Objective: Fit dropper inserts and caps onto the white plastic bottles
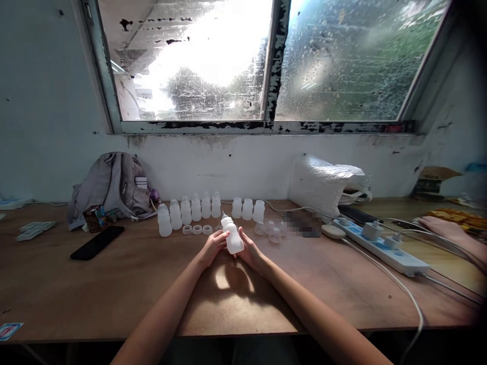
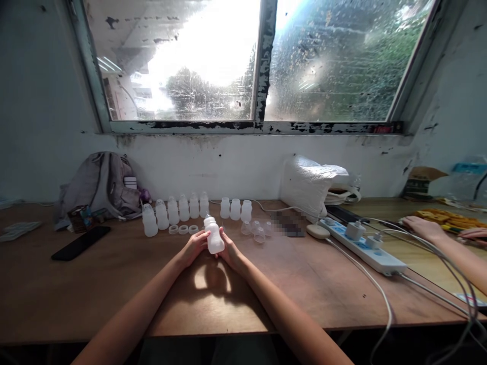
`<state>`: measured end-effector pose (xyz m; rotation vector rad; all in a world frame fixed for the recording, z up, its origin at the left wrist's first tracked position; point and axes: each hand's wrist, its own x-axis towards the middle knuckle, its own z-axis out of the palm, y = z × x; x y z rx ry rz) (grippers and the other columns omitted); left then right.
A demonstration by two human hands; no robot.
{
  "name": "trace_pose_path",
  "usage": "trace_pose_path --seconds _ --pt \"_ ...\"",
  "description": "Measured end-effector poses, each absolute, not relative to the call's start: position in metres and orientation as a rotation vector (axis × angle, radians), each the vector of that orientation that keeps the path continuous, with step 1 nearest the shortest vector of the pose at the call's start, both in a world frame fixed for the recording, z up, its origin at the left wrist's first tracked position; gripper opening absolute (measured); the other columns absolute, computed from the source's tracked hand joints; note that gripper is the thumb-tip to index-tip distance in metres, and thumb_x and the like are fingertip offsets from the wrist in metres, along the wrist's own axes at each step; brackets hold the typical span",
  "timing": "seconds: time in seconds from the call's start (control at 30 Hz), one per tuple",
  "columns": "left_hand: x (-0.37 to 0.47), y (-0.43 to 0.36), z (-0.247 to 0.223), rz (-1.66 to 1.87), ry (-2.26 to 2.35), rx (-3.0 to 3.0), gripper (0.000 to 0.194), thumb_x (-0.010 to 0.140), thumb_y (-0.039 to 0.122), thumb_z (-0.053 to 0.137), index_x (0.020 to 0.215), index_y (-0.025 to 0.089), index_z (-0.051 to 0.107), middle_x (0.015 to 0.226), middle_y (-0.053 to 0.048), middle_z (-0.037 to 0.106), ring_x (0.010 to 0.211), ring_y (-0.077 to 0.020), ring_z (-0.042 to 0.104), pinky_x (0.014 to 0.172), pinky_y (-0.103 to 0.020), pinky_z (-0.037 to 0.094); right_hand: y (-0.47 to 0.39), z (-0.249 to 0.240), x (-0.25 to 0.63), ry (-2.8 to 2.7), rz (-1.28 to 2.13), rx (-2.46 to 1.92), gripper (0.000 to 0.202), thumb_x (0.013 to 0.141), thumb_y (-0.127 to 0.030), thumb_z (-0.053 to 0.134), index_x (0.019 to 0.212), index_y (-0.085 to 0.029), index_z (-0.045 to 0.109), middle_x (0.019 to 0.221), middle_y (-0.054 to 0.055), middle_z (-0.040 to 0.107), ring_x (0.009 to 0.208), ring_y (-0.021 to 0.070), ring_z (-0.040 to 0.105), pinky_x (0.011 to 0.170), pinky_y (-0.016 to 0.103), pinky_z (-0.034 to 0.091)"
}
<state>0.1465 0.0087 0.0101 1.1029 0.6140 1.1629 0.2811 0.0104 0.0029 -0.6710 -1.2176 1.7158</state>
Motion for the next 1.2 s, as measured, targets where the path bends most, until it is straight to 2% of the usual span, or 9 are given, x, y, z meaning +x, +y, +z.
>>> trace_pose_path --seconds 0.1,0.2,0.27,0.37,0.53,0.7,0.8,0.97,1.2 --pt "0.144 0.015 0.007 1.213 0.604 1.008 0.031 0.068 0.036 0.059 0.087 0.011 0.058 0.083 -0.009 0.061 0.077 -0.0168 0.057 0.069 -0.026 0.044 0.017 0.004 0.293 -1.313 1.339 -0.928 0.048 0.072 -0.059 0.038 0.088 -0.016 0.05 0.072 0.004 0.052 0.058 0.0127 0.048 0.048 0.023 0.037" --pt "0.142 0.021 0.005 1.222 0.588 0.885 0.031 0.069 0.037 0.055 0.087 0.012 0.057 0.079 -0.007 0.06 0.073 -0.016 0.057 0.064 -0.025 0.044 0.028 0.004 0.316 -1.446 0.57 -1.305 0.031 0.07 -0.045 0.048 0.085 -0.017 0.051 0.078 0.005 0.051 0.072 0.0166 0.048 0.065 0.029 0.039" --pt "0.14 0.022 0.006 1.202 0.565 0.852 0.033 0.069 0.04 0.055 0.087 0.013 0.057 0.077 -0.006 0.059 0.068 -0.0143 0.056 0.06 -0.024 0.043 0.035 0.004 0.334 -1.492 0.102 -1.478 0.023 0.071 -0.032 0.047 0.088 -0.017 0.051 0.089 0.008 0.05 0.087 0.0208 0.046 0.078 0.034 0.035" --pt "0.14 0.02 0.007 1.182 0.601 0.885 0.034 0.066 0.042 0.059 0.085 0.014 0.056 0.072 -0.003 0.056 0.06 -0.0106 0.052 0.054 -0.021 0.04 0.043 0.003 0.353 -1.428 -0.201 -1.772 0.03 0.069 -0.024 0.045 0.097 -0.016 0.049 0.102 0.012 0.046 0.098 0.0259 0.041 0.08 0.037 0.033" --pt "0.141 0.019 0.008 1.269 0.759 1.018 0.039 0.061 0.043 0.065 0.084 0.014 0.057 0.068 -0.001 0.054 0.056 -0.008 0.049 0.049 -0.018 0.034 0.048 -0.001 0.366 -1.353 -0.166 -2.068 0.044 0.067 -0.023 0.046 0.109 -0.013 0.042 0.105 0.017 0.045 0.098 0.0305 0.042 0.074 0.04 0.035" --pt "0.14 0.022 0.007 1.366 0.874 1.099 0.043 0.059 0.045 0.065 0.088 0.014 0.058 0.074 -0.003 0.058 0.06 -0.0108 0.053 0.054 -0.02 0.037 0.053 -0.004 0.369 -1.415 -0.053 -1.945 0.035 0.065 -0.017 0.046 0.1 -0.011 0.05 0.095 0.016 0.05 0.092 0.0274 0.047 0.076 0.038 0.036" --pt "0.139 0.022 0.007 1.415 0.95 1.238 0.04 0.057 0.042 0.067 0.085 0.014 0.06 0.077 -0.005 0.06 0.067 -0.0148 0.055 0.059 -0.022 0.039 0.053 -0.001 0.363 -1.365 0.231 -1.649 0.028 0.065 -0.027 0.051 0.089 -0.014 0.056 0.085 0.011 0.054 0.082 0.0229 0.051 0.072 0.035 0.039" --pt "0.135 0.017 0.009 1.373 1.067 1.547 0.042 0.044 0.032 0.075 0.082 0.019 0.064 0.08 -0.005 0.063 0.077 -0.021 0.056 0.071 -0.029 0.04 0.046 0.007 0.343 -1.106 0.852 -1.141 0.038 0.06 -0.046 0.059 0.082 -0.016 0.055 0.07 0.004 0.056 0.05 0.0122 0.05 0.044 0.026 0.04" --pt "0.133 0.014 0.007 1.346 1.071 1.781 0.037 0.049 0.034 0.072 0.083 0.022 0.064 0.082 -0.005 0.062 0.079 -0.0212 0.055 0.073 -0.03 0.04 0.041 0.004 0.335 -1.162 0.893 -1.154 0.038 0.06 -0.051 0.059 0.073 -0.015 0.053 0.056 -0.001 0.05 0.04 0.0083 0.044 0.032 0.021 0.033"
